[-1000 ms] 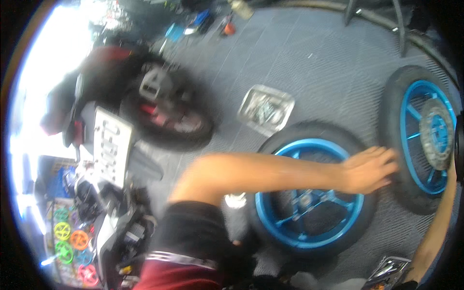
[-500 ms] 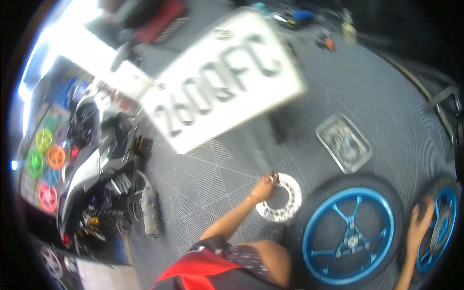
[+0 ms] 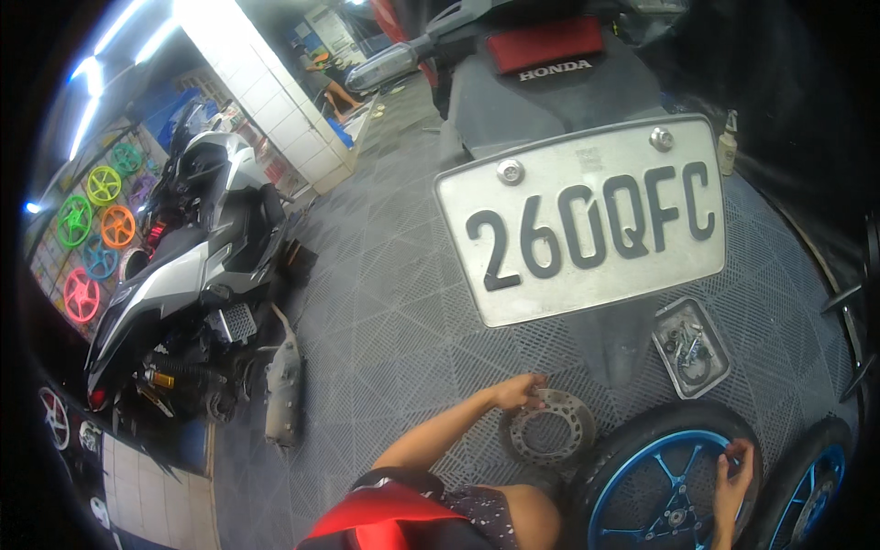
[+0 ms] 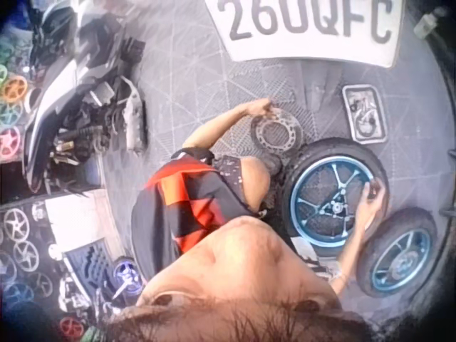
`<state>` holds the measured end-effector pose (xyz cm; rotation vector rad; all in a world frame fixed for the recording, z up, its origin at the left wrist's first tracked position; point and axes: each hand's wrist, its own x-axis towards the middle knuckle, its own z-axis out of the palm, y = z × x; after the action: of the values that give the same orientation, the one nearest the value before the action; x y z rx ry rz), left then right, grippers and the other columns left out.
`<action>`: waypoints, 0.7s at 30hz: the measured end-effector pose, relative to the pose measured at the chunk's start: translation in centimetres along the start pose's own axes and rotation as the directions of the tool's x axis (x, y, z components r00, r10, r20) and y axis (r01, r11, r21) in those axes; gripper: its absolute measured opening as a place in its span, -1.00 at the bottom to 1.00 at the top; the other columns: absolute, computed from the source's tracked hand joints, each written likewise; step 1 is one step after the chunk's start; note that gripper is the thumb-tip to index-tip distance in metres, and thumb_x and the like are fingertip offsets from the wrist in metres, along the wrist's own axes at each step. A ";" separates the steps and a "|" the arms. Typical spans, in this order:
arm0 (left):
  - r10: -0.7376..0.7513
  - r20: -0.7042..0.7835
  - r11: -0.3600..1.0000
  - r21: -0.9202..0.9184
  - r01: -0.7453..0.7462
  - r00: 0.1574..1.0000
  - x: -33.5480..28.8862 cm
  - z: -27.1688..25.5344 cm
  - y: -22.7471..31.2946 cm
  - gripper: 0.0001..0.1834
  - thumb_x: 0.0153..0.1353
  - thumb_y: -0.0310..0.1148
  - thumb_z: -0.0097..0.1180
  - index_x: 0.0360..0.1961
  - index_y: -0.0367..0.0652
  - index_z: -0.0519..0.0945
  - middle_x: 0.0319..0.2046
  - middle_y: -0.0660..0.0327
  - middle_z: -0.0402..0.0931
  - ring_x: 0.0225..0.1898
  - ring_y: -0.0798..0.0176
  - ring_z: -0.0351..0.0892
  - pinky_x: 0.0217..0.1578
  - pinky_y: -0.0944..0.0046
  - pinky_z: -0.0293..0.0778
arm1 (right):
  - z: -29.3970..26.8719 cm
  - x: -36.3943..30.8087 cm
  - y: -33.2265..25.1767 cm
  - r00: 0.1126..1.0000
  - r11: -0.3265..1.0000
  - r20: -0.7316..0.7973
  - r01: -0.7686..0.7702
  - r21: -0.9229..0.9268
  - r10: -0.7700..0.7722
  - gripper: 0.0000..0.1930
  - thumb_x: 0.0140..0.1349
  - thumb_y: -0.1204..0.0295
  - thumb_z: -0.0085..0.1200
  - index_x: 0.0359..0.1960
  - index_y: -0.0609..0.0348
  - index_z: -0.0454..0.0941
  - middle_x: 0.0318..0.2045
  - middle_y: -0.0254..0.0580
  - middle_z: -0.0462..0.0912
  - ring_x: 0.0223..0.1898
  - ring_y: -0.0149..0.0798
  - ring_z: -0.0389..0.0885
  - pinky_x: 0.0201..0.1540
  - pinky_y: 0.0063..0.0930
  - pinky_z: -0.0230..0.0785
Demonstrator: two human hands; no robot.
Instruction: The person places brake discs onto motorcycle wheels and secures them using a power tool. The person picks up brake discs from a tray, aligns them on the hub of the blue wheels, and then uses a power driver to tighten the bolts.
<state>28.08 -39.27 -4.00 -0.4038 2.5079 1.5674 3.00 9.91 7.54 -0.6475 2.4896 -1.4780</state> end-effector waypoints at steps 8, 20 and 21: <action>-0.059 -0.188 0.975 0.202 0.097 0.980 -3.5 1.8 22.1 -0.61 0.30 -0.36 0.29 0.12 -0.25 0.62 -0.57 0.07 0.65 -0.57 0.33 0.56 -0.49 0.24 0.43 | 4.6 -4.7 -2.0 0.920 0.887 0.354 -0.298 0.354 0.168 -0.74 0.42 0.39 0.12 0.03 0.28 0.52 -0.22 -0.18 0.67 -0.23 -0.36 0.66 -0.20 -0.52 0.49; -0.202 -0.102 0.697 -0.713 0.070 0.974 -1.1 7.9 25.9 -0.64 0.36 -0.55 0.18 0.14 -0.51 0.54 -0.19 -0.05 0.72 -0.32 0.15 0.77 -0.27 0.21 0.76 | 5.8 -7.0 -4.4 0.916 0.650 0.265 -0.400 0.646 0.300 -0.64 0.58 0.33 -0.12 0.23 0.34 0.45 -0.03 -0.25 0.65 -0.06 -0.51 0.55 -0.02 -0.57 0.43; -0.241 -0.094 0.686 -0.720 0.101 0.966 -0.7 8.5 26.0 -0.65 0.36 -0.57 0.16 0.13 -0.50 0.54 -0.18 -0.05 0.72 -0.32 0.14 0.77 -0.29 0.20 0.76 | 5.0 -7.0 -4.4 0.903 0.627 0.298 -0.429 0.650 0.308 -0.64 0.58 0.33 -0.12 0.22 0.34 0.46 -0.08 -0.26 0.67 -0.12 -0.53 0.57 -0.07 -0.58 0.44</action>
<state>20.67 -20.71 14.74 -0.8811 1.7629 2.4661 12.26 7.27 8.36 -0.0787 1.5706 -1.9057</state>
